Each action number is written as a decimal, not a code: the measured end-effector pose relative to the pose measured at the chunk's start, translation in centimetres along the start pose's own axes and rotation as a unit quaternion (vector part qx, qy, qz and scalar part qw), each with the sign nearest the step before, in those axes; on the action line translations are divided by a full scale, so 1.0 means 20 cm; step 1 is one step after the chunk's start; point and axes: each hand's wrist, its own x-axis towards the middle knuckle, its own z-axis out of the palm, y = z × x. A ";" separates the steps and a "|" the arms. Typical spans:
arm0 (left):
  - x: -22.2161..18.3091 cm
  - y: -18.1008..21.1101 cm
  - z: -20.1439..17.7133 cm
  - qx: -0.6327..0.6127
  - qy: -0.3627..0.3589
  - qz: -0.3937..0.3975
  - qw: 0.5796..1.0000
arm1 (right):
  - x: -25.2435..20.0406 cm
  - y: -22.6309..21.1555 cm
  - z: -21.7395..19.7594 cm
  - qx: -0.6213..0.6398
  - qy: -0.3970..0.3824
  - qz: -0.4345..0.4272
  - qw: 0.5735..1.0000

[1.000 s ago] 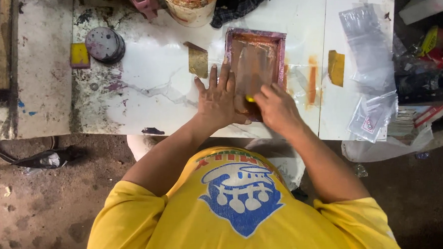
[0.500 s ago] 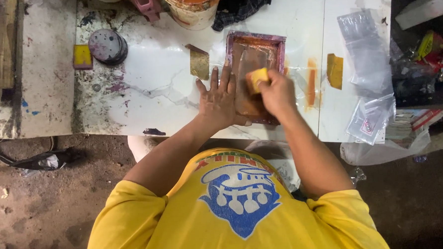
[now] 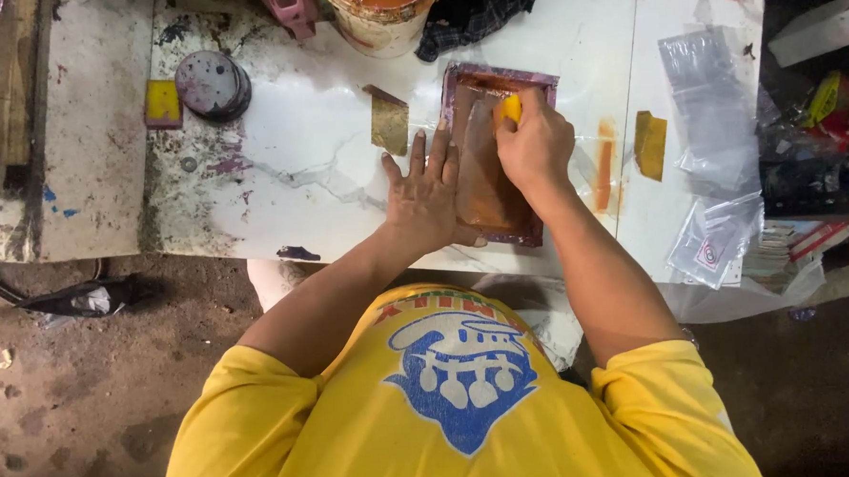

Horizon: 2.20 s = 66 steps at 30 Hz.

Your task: Spreading ink or emulsion onto a screen printing frame using a small sponge to prepare it for printing.

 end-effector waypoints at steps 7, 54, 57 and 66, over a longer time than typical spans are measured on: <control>0.01 -0.01 0.01 -0.005 -0.001 0.007 1.000 | 0.04 0.05 0.03 -0.027 -0.003 -0.021 0.999; -0.01 -0.01 0.06 -0.008 0.050 0.008 0.999 | -0.38 0.00 -0.09 0.134 -0.149 0.159 0.967; 0.00 -0.01 0.07 -0.008 0.054 0.005 0.998 | -0.28 -0.02 -0.19 0.192 -0.074 0.178 0.962; 0.02 -0.02 0.10 -0.017 0.060 0.006 0.998 | -0.01 -0.08 -0.09 0.057 0.047 0.016 0.997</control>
